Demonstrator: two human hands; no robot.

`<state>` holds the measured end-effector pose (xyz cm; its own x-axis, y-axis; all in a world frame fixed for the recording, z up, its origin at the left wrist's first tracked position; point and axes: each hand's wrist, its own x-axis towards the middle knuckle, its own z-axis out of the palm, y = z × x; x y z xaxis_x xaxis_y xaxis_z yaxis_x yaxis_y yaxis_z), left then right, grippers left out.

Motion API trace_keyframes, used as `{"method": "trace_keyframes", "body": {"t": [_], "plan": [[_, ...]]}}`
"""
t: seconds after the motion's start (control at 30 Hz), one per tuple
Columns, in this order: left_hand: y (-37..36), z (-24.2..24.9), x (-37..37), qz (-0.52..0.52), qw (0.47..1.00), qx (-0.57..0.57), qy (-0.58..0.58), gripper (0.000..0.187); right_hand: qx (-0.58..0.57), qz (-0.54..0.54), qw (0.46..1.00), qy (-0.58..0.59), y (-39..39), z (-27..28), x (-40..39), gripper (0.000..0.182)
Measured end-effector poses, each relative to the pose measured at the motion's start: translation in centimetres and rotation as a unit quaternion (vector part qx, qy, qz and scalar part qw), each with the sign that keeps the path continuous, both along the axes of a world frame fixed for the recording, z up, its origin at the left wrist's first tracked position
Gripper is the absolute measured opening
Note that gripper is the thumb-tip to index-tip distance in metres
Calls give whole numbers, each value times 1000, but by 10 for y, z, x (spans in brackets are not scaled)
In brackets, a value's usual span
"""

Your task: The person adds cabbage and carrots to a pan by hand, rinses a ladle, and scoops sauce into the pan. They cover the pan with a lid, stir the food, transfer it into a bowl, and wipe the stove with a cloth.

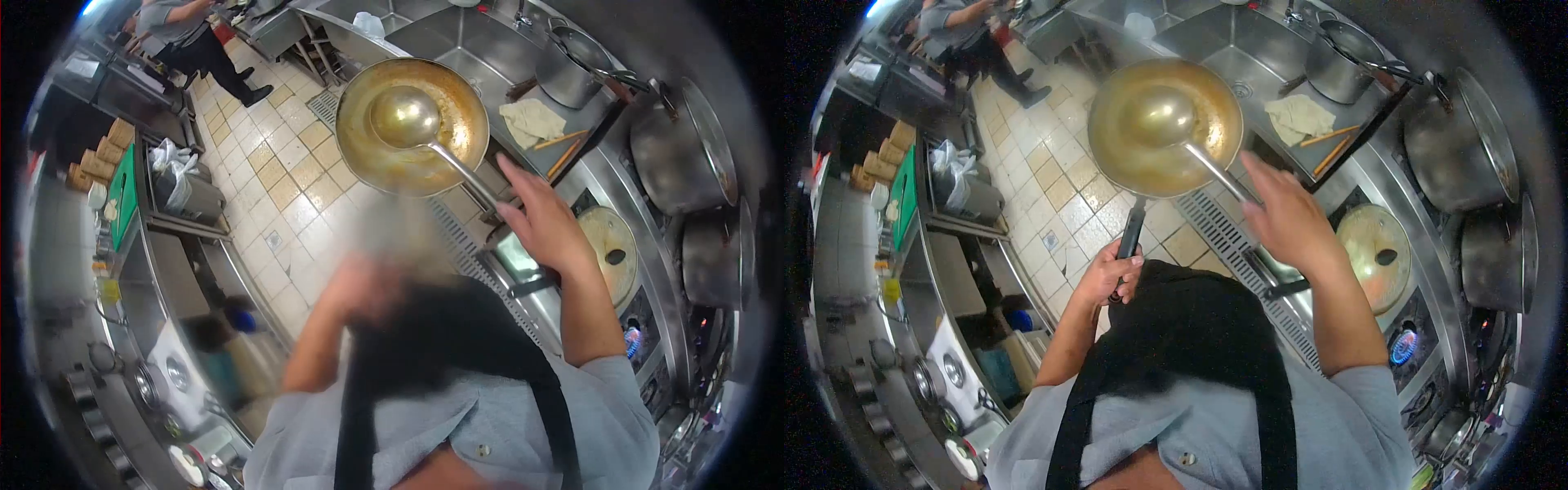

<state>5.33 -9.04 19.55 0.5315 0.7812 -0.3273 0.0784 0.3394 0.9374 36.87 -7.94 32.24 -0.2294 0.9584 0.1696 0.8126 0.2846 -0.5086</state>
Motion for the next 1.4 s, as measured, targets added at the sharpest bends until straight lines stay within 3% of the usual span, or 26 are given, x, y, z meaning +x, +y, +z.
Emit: {"method": "trace_keyframes", "body": {"t": [0.07, 0.13, 0.3, 0.37, 0.4, 0.47, 0.53, 0.63, 0.77, 0.83, 0.87, 0.9, 0.93, 0.97, 1.07, 1.1, 1.13, 1.17, 1.2, 1.23, 1.27, 1.33, 1.37, 1.4], "plan": [[40, -14, -2, -40, 999, 22, -8, 15, -149, -25, 977, 149, 59, 8, -24, 66], [78, -8, 0, -55, 998, 2, -32, 16, -83, 4, 983, 165, 127, -24, -45, 78], [187, -5, -5, -129, 991, 2, -18, 18, -181, -80, 971, 136, 272, -72, -98, 81], [227, -6, -11, -165, 986, -11, -17, 18, -310, -101, 923, 207, 310, -75, -103, 83], [251, -9, -13, -190, 981, -18, -10, 18, -304, -109, 923, 208, 327, -73, -98, 83], [291, -20, -18, -200, 978, -47, -39, 18, -245, -136, 879, 386, 343, -71, -81, 85], [324, -19, -14, -209, 973, -74, -59, 17, -222, -169, 868, 411, 356, -75, -61, 86], [373, -16, 2, -277, 961, -15, -19, 16, -172, -180, 851, 462, 370, -52, -36, 83], [419, -10, 37, -283, 957, -63, -27, 16, -48, 37, 782, 621, 336, 34, -20, 79], [443, -37, 43, -261, 953, -151, -36, 17, -5, 20, 705, 708, 306, 88, -39, 77], [450, -41, 52, -236, 965, -112, -11, 17, 6, 14, 704, 710, 308, 85, -17, 77], [461, -47, 57, -240, 961, -140, -16, 17, -167, 243, 721, 627, 303, 82, 12, 61], [470, -42, 66, -243, 955, -172, -21, 16, -327, 448, 673, 490, 303, 83, 28, 52], [481, -33, 76, -287, 946, -148, -4, 15, -323, 438, 675, 498, 306, 82, 37, 52], [515, -63, 79, -265, 940, -209, -55, 15, -257, 360, 698, 563, 328, 91, 48, 58], [541, -102, 72, -412, 901, -29, -133, 16, -95, 217, 748, 620, 334, 76, 35, 64], [553, -91, 80, -423, 896, -35, -129, 16, 71, 62, 759, 644, 341, 61, 22, 72], [563, -70, 93, -380, 919, -95, -45, 11, -30, -143, 784, 604, 348, 67, 28, 72], [576, -59, 102, -333, 929, -154, 40, 14, -44, -221, 904, 364, 361, 32, 52, 72], [597, -81, 103, -370, 919, -133, 35, 13, -63, -281, 953, 96, 368, -21, 74, 72], [612, -81, 112, -376, 915, -148, 24, 14, -192, -369, 909, 14, 368, -62, 77, 73], [647, -110, 123, -420, 901, -97, 56, 14, -316, -402, 859, 24, 360, -120, 77, 71], [660, -110, 131, -395, 901, -169, 57, 14, -367, -411, 816, 171, 363, -139, 72, 62], [676, -117, 140, -404, 897, -171, 56, 14, -405, -412, 753, 317, 367, -154, 67, 54]]}}
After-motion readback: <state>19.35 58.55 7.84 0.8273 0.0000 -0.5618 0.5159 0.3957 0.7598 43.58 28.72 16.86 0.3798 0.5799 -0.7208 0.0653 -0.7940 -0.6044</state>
